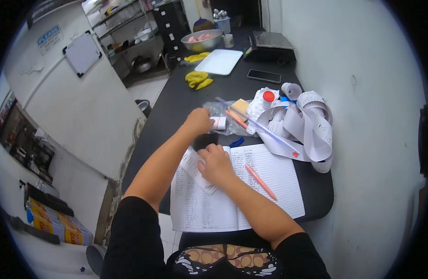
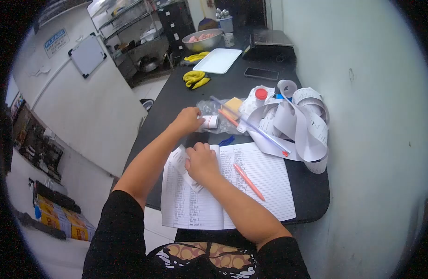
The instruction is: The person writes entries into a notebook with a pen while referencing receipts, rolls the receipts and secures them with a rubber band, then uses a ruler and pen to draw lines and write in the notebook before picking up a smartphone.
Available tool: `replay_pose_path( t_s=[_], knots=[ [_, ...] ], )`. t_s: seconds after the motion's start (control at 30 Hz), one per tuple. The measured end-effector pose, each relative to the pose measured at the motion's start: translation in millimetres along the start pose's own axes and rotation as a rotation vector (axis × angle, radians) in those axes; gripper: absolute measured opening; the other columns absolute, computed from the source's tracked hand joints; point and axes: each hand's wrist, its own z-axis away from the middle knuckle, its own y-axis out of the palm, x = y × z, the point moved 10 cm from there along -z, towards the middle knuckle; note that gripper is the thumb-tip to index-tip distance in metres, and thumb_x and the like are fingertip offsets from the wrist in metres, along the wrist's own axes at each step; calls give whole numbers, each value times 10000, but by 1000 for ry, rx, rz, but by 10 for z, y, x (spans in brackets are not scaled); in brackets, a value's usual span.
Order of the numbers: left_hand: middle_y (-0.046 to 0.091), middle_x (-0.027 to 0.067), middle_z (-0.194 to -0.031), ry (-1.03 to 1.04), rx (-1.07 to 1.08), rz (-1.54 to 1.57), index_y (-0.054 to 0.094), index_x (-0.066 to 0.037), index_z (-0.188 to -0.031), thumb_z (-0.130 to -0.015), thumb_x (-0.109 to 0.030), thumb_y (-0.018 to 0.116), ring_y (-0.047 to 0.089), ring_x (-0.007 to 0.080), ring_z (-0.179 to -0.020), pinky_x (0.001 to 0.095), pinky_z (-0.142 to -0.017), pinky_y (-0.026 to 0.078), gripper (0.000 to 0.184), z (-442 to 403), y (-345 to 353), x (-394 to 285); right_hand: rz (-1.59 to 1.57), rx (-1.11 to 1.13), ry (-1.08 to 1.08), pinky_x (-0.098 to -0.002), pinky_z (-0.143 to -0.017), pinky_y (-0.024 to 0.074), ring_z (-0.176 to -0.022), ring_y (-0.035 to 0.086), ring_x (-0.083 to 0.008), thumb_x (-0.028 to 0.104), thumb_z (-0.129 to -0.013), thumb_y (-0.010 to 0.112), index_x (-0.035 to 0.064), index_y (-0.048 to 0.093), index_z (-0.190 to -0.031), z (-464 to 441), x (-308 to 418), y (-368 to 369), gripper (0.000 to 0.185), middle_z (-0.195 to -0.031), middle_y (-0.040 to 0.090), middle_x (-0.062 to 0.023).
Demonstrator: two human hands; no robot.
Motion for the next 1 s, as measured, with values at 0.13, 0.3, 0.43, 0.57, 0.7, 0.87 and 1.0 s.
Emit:
replay_pose_path(
  t_s=[0.13, 0.3, 0.43, 0.57, 0.7, 0.87, 1.0],
  knots=[
    [670, 184, -924, -155, 281, -80, 678, -23, -956, -572, -366, 799, 649, 318, -854, 368, -782, 509, 529, -291, 373, 104, -188, -200, 47, -414, -753, 444, -847, 533, -305, 70, -731, 607, 50, 588, -907, -79, -239, -111, 178, -894, 540, -138],
    [672, 128, -867, -144, 84, 254, 649, -4, -920, -546, -261, 845, 659, 246, -725, 332, -670, 514, 494, -217, 391, 232, -588, -516, 262, -368, -709, 458, -782, 534, -263, 17, -752, 570, 24, 514, -962, -97, -679, -262, 217, -876, 511, -129],
    [639, 96, -827, -131, -78, 505, 536, -26, -1018, -575, -136, 822, 622, 176, -678, 287, -616, 491, 538, 34, 164, 168, -649, -603, 387, -315, -681, 493, -784, 545, -201, 41, -783, 606, 9, 471, -1055, -54, -993, -217, 305, -950, 485, -134],
    [627, 116, -792, -43, -68, 841, 464, -30, -1060, -624, -104, 781, 606, 150, -660, 275, -587, 475, 544, 379, -232, -28, -762, -609, 410, -269, -642, 526, -716, 585, -169, 100, -800, 672, 2, 474, -1013, -98, -1015, -293, 307, -902, 532, -133],
    [608, 80, -774, 78, -230, 572, 440, -38, -1054, -695, -57, 710, 560, 93, -640, 234, -545, 434, 449, 921, -637, -225, -1120, -449, 340, -235, -576, 504, -635, 597, -146, 107, -783, 706, 2, 483, -942, -190, -869, -68, 293, -799, 586, -113],
    [612, 73, -741, 33, -420, 597, 490, -11, -978, -717, -57, 682, 596, 108, -678, 253, -628, 489, 326, 1233, -756, -188, -1103, -402, 330, -229, -567, 484, -660, 591, -118, 63, -777, 693, 2, 530, -824, -135, -690, -59, 181, -770, 586, -70],
    [647, 95, -786, 143, -567, 587, 577, 10, -888, -740, -34, 649, 639, 147, -708, 269, -668, 518, 171, 1358, -737, -223, -712, -459, 210, -258, -577, 490, -682, 597, -140, -3, -730, 678, -2, 558, -733, -73, -488, -311, 120, -787, 576, -65]
  ],
)
